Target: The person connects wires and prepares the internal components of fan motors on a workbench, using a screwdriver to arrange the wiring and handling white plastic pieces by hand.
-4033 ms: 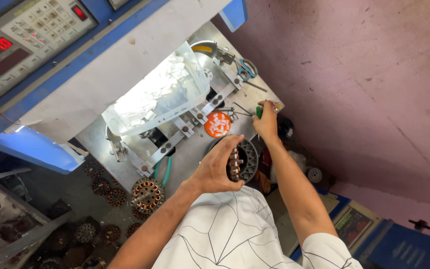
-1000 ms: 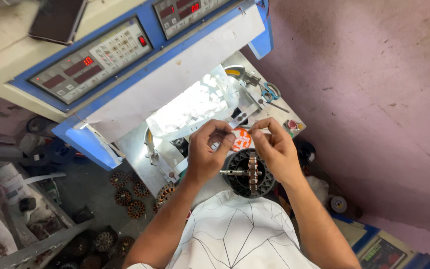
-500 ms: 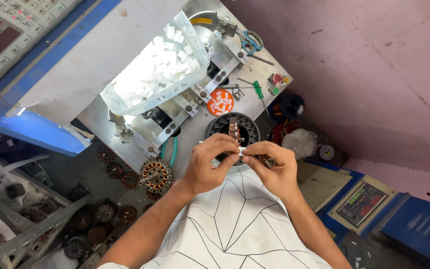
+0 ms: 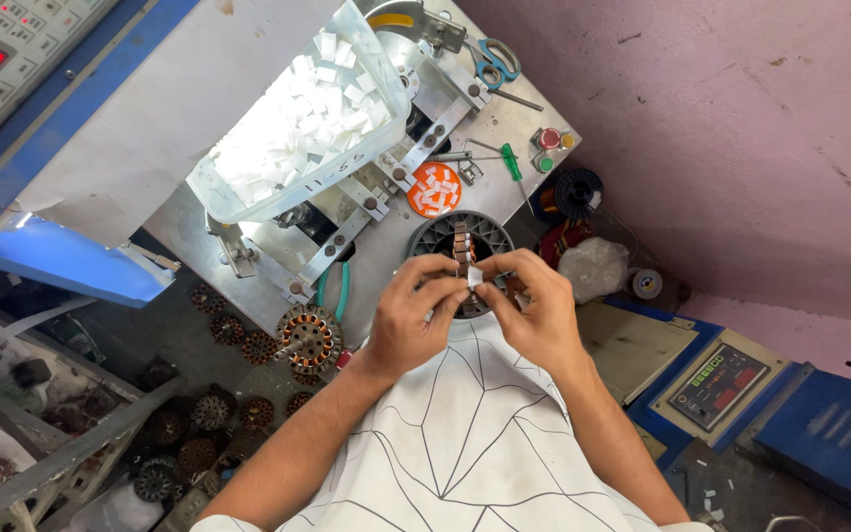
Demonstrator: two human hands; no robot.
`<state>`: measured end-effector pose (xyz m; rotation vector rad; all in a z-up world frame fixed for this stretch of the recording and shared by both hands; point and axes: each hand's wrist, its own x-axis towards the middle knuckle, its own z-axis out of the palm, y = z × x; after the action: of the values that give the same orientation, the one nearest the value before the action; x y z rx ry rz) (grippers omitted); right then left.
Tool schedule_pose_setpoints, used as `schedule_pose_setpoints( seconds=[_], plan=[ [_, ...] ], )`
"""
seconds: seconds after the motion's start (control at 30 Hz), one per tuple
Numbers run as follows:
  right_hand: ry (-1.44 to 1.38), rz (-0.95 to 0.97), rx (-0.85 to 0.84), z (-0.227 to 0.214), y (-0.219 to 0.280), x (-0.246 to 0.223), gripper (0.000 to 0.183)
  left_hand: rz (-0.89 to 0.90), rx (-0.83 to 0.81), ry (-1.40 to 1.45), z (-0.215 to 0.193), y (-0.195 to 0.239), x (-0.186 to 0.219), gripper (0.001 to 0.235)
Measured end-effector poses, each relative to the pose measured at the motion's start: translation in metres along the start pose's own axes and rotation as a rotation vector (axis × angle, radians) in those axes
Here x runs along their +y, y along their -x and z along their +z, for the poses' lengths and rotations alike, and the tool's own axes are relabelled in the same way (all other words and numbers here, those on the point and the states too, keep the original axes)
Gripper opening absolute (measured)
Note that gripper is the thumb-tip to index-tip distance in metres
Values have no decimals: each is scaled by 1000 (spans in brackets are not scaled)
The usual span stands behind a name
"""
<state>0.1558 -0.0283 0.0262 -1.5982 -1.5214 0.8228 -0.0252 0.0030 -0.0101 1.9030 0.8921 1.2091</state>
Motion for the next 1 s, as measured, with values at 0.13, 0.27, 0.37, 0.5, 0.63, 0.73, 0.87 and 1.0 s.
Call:
schedule_pose_setpoints(
  seconds=[0.13,0.27,0.37,0.5,0.63,0.73,0.87,1.0],
  plan=[
    [-10,47,8,5,-13,12,20,-324,64,156,6,-3,-3,19],
    [-50,29,-21,7,-19,20,15,-504,95,406,11,-2,-7,20],
    [-32,87,-39,9,-23,23,12,-608,94,467,13,0,-11,22],
    [33,-31,-24,10,-26,22,15,-696,97,496,16,0,-16,23],
    [-46,190,1,17,-27,19,12,-712,73,512,16,2,-21,23],
    [-66,284,1,18,-24,18,16,-725,78,564,17,4,-24,23],
    [-177,326,-48,0,-19,24,26,-727,106,654,18,8,-25,19],
    [-238,402,-22,4,-17,38,13,-661,133,691,21,10,-25,16]
  ],
)
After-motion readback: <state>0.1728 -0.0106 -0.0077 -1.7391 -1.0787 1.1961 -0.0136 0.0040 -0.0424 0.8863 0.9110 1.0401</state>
